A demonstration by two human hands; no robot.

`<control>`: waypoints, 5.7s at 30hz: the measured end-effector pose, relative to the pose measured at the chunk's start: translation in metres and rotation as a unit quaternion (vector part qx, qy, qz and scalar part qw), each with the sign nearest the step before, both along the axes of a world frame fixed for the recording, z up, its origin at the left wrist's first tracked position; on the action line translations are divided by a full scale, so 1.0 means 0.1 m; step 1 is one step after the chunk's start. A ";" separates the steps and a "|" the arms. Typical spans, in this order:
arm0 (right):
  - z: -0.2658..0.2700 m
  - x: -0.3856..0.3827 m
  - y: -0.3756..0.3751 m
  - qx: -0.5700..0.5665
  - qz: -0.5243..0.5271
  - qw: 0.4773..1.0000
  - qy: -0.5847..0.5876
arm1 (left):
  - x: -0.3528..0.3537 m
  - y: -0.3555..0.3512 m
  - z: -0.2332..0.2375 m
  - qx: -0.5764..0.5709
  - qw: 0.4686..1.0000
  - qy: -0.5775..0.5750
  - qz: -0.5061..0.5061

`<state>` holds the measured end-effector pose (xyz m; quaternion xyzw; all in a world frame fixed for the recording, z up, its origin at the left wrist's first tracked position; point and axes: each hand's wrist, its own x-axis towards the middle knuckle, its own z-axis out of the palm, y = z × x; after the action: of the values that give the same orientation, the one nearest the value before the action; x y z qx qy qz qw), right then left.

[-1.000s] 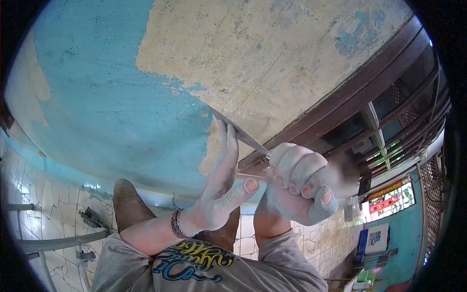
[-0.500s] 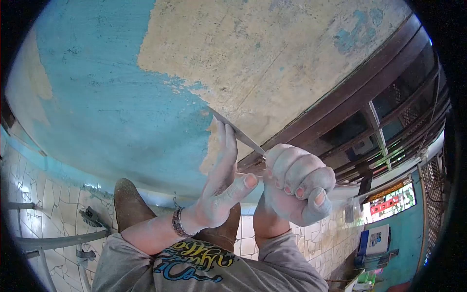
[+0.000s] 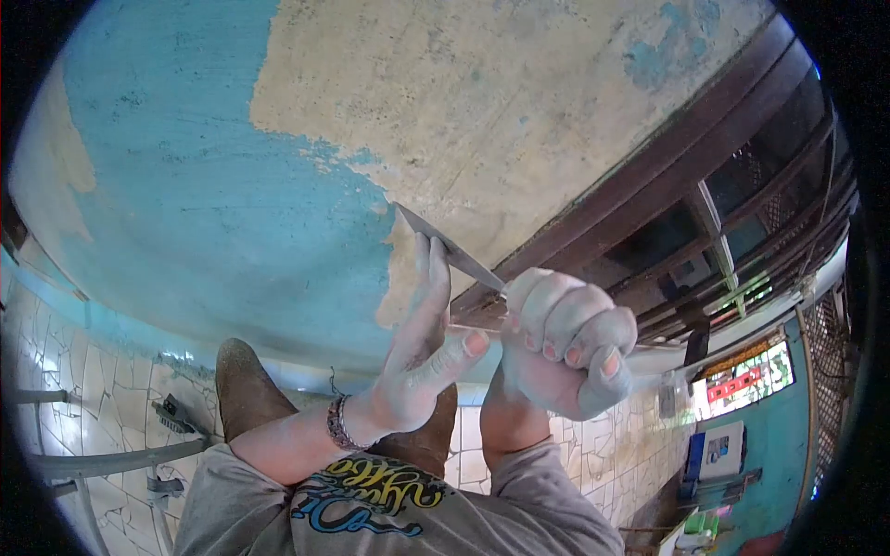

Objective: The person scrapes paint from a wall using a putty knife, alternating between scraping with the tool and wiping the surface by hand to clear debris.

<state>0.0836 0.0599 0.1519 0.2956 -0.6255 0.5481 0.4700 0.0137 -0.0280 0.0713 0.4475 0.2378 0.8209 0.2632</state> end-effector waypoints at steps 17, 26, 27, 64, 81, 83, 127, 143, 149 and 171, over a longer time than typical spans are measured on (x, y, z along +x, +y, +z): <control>-0.02 -0.08 -0.07 -0.034 -0.004 0.999 0.007 | -0.01 -0.08 -0.03 -0.026 1.000 0.010 -0.003; 0.02 -0.09 -0.01 -0.012 0.050 0.999 0.015 | -0.03 -0.16 -0.07 -0.045 0.999 -0.022 -0.007; -0.03 -0.12 -0.03 -0.033 0.035 0.999 -0.012 | -0.04 -0.13 -0.07 -0.027 1.000 -0.016 0.003; -0.09 -0.08 0.01 -0.033 0.040 0.999 -0.005 | 0.00 -0.18 -0.10 -0.031 0.996 -0.059 -0.059; -0.08 -0.15 0.04 0.032 -0.017 0.999 -0.038 | -0.11 -0.08 -0.13 0.011 0.996 -0.066 -0.066; 0.01 -0.12 0.03 0.053 0.015 0.998 -0.019 | -0.11 -0.13 -0.13 -0.015 0.997 -0.053 -0.058; -0.05 -0.12 -0.14 -0.029 0.003 0.995 0.095 | -0.23 -0.20 -0.10 -0.045 0.990 0.104 0.082; -0.09 -0.02 -0.16 -0.082 0.023 0.992 0.097 | -0.19 -0.17 -0.07 -0.048 0.991 0.107 0.065; -0.12 -0.04 -0.12 -0.066 0.014 0.994 0.085 | -0.12 -0.18 -0.07 -0.060 0.988 0.117 0.080; -0.08 -0.09 -0.12 -0.086 0.056 0.987 0.126 | -0.10 -0.17 -0.05 -0.055 0.983 0.143 0.098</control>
<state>0.0746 0.0482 0.1440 0.3552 -0.4942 0.5841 0.5371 0.0034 -0.0449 0.0664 0.5196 0.3608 0.7558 0.1690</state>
